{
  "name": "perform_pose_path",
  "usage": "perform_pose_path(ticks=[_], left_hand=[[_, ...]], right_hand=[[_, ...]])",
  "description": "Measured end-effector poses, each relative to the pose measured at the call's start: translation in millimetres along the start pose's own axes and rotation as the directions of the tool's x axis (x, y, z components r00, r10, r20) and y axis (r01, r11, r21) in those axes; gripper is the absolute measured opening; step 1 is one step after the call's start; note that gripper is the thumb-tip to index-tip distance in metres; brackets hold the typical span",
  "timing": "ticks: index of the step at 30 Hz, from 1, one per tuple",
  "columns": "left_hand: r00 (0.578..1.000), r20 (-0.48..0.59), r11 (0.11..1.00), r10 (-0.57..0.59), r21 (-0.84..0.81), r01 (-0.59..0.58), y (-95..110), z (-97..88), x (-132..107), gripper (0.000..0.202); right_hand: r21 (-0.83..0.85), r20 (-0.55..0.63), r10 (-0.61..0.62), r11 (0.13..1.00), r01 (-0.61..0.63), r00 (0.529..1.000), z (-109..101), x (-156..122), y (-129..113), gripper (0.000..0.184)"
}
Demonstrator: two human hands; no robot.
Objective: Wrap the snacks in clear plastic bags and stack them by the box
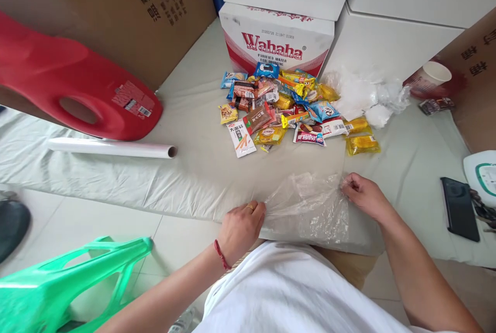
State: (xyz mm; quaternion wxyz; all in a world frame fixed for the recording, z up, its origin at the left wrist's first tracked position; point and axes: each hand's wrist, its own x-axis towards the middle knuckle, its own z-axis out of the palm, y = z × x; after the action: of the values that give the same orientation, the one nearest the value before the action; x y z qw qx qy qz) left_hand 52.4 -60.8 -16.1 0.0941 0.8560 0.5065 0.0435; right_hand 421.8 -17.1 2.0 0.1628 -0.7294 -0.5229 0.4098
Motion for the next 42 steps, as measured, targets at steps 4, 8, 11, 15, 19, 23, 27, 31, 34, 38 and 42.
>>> perform_pose_path(ticks=[4,8,11,15,19,23,27,31,34,38,42], left_hand=[[1.0,0.0,1.0,0.02,0.007,-0.02,-7,13.0,-10,0.045],[0.999,-0.039,0.998,0.033,0.052,-0.031,-7,17.7,-16,0.055],[0.999,-0.041,0.998,0.017,0.066,-0.014,-4,16.8,-17,0.053],[1.0,-0.026,0.998,-0.008,0.064,0.01,-1,15.9,-20,0.054],[0.999,-0.005,0.998,-0.046,0.052,0.047,-1,16.5,-27,0.053],[0.996,-0.001,0.993,-0.093,0.076,0.093,-2,18.4,-36,0.051],[0.993,-0.051,0.99,-0.106,0.088,0.11,-4,24.3,-42,0.046],[0.989,-0.111,0.986,-0.099,0.121,0.112,-5,31.7,-44,0.045],[0.985,-0.153,0.986,-0.076,0.136,0.097,-5,34.5,-44,0.044],[0.977,-0.203,0.989,-0.057,0.118,0.083,-7,34.1,-44,0.042],[0.948,-0.314,0.996,-0.05,0.052,0.069,-8,34.2,-47,0.037]], right_hand=[[-0.225,-0.014,-0.065,0.972,0.06,0.998,-46,-2,-1,0.023],[-0.282,-0.207,-0.241,0.943,0.178,0.948,-63,-4,-47,0.03],[-0.294,0.001,-0.383,0.883,0.366,0.924,-36,2,-90,0.039],[-0.306,0.407,-0.337,0.825,0.475,0.849,9,21,-118,0.032],[-0.245,0.567,-0.313,0.819,0.519,0.762,19,44,-124,0.01],[-0.338,0.486,-0.422,0.717,0.61,0.765,13,59,-135,0.012],[-0.414,0.435,-0.385,0.717,0.56,0.814,19,59,-149,0.016],[-0.409,0.632,-0.176,0.751,0.518,0.755,34,50,-156,0.039],[-0.433,0.73,-0.083,0.712,0.552,0.679,37,51,-159,0.03],[-0.468,0.717,-0.152,0.618,0.631,0.681,28,61,-172,0.021],[-0.628,0.592,-0.277,0.43,0.648,0.757,30,64,-194,0.025]])
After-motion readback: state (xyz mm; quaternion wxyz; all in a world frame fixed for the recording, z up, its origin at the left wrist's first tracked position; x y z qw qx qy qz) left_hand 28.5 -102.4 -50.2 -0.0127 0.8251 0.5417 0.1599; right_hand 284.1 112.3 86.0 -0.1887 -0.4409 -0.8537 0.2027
